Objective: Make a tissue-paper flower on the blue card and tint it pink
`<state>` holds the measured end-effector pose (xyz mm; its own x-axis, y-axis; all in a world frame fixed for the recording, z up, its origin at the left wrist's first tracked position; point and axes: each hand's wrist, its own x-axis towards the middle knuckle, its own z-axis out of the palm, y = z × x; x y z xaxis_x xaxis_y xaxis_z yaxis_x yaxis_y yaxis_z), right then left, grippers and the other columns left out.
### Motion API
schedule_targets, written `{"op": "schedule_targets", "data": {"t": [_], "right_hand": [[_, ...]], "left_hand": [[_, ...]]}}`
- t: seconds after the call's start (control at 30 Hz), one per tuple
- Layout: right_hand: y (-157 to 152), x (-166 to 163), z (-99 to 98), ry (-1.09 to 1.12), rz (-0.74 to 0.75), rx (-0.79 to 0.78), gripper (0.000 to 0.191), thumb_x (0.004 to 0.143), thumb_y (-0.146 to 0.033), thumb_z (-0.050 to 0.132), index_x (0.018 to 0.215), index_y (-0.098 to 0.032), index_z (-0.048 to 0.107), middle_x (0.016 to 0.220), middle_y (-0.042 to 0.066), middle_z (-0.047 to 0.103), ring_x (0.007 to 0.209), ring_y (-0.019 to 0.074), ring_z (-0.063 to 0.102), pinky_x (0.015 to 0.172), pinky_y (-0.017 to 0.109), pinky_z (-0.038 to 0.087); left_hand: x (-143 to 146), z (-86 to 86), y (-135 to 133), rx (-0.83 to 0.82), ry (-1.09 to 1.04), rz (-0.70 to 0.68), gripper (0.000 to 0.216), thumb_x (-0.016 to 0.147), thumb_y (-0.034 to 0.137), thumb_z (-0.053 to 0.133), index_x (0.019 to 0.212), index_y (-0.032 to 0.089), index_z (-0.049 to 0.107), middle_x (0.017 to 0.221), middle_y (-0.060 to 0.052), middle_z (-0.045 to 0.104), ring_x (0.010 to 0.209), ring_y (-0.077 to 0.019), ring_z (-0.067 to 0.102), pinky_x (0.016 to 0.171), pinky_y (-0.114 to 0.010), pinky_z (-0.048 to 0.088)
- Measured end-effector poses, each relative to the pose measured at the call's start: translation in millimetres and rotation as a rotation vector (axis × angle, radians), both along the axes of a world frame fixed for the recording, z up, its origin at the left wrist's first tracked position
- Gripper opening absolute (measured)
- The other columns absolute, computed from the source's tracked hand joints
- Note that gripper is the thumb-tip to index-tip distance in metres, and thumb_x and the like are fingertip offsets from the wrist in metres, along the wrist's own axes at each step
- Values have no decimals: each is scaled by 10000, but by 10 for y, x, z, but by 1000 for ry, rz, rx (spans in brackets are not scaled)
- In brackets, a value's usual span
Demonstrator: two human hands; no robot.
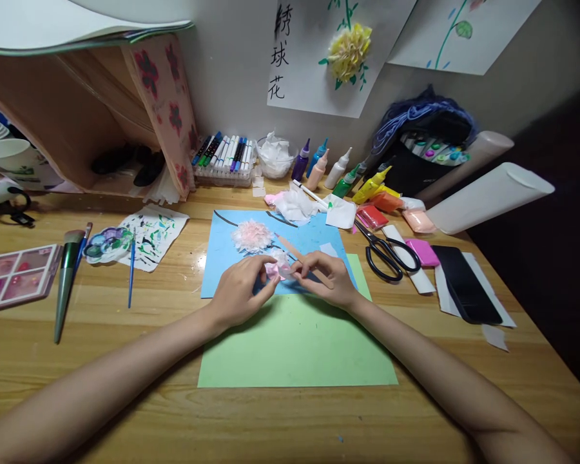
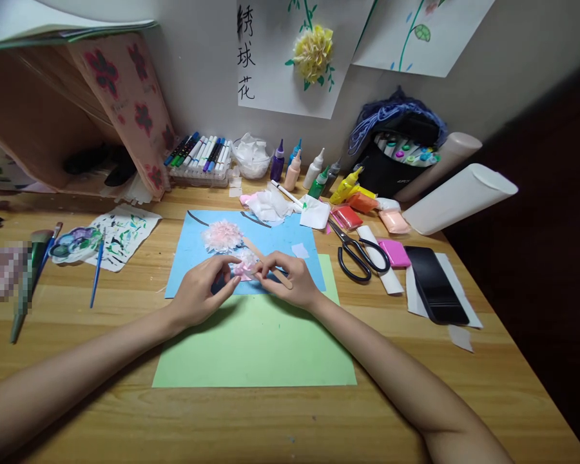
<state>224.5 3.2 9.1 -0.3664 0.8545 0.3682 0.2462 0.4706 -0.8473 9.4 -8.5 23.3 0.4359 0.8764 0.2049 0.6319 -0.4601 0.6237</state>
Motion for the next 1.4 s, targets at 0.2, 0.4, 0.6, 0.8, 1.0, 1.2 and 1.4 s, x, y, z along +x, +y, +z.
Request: {"op": "schedule_targets", "data": {"t": [0.2, 0.4, 0.6, 0.8, 1.0, 1.2, 1.4], "right_hand": [[14, -8, 3, -50, 64, 42, 77, 788, -169, 617, 757, -213, 562, 827, 38, 713, 774, 160, 680, 729, 301, 526], [-73, 35, -12, 141, -162, 172, 133, 885, -296, 483, 887, -211, 585, 779, 64, 687, 780, 203, 674, 648, 334, 516], [-157, 80, 6, -58, 6, 493, 532, 950, -356, 188, 524, -253, 489, 440, 21, 494, 420, 151, 460, 481, 308, 359], [-137, -13, 86, -185, 146, 628, 463, 963, -259, 198, 559, -229, 423, 443, -9, 422, 418, 134, 369, 484, 286, 266], [-89, -74, 41, -238, 80, 703, 391, 932, -165, 283, 572, -208, 428, 460, 0, 462, 449, 124, 367, 485, 276, 275], [-87, -77, 11, -253, 43, 639, 382, 931, -163, 313, 574, -202, 445, 472, 5, 488, 454, 118, 392, 485, 272, 296], [-54, -124, 44, -209, 4, 492, 431, 957, -194, 279, 555, -197, 436, 470, 9, 488, 451, 114, 415, 496, 265, 325]], "left_hand": [[10, -41, 13, -9, 9, -57, 232, 924, 358, 401, 995, 195, 551, 796, -20, 608, 739, -145, 553, 675, -265, 404], [20, -57, 46, -70, 29, 59, 196, 916, 344, 421, 896, 200, 553, 735, 4, 588, 678, -133, 534, 618, -250, 364], [49, -58, 63, -136, 16, 160, 187, 899, 352, 448, 848, 203, 549, 681, 25, 569, 626, -124, 513, 580, -244, 330], [65, -74, 73, -179, -28, 192, 203, 897, 374, 449, 836, 203, 538, 676, 29, 568, 610, -119, 502, 574, -242, 322], [71, -67, 79, -204, -9, 212, 212, 889, 407, 458, 860, 209, 531, 662, 37, 553, 597, -121, 494, 562, -241, 303], [64, -33, 62, -240, -43, 231, 188, 916, 385, 400, 889, 218, 482, 678, 42, 542, 608, -125, 490, 580, -245, 305], [65, -29, 69, -243, -72, 241, 175, 931, 344, 348, 858, 217, 444, 689, 32, 527, 617, -135, 477, 595, -254, 306]]}}
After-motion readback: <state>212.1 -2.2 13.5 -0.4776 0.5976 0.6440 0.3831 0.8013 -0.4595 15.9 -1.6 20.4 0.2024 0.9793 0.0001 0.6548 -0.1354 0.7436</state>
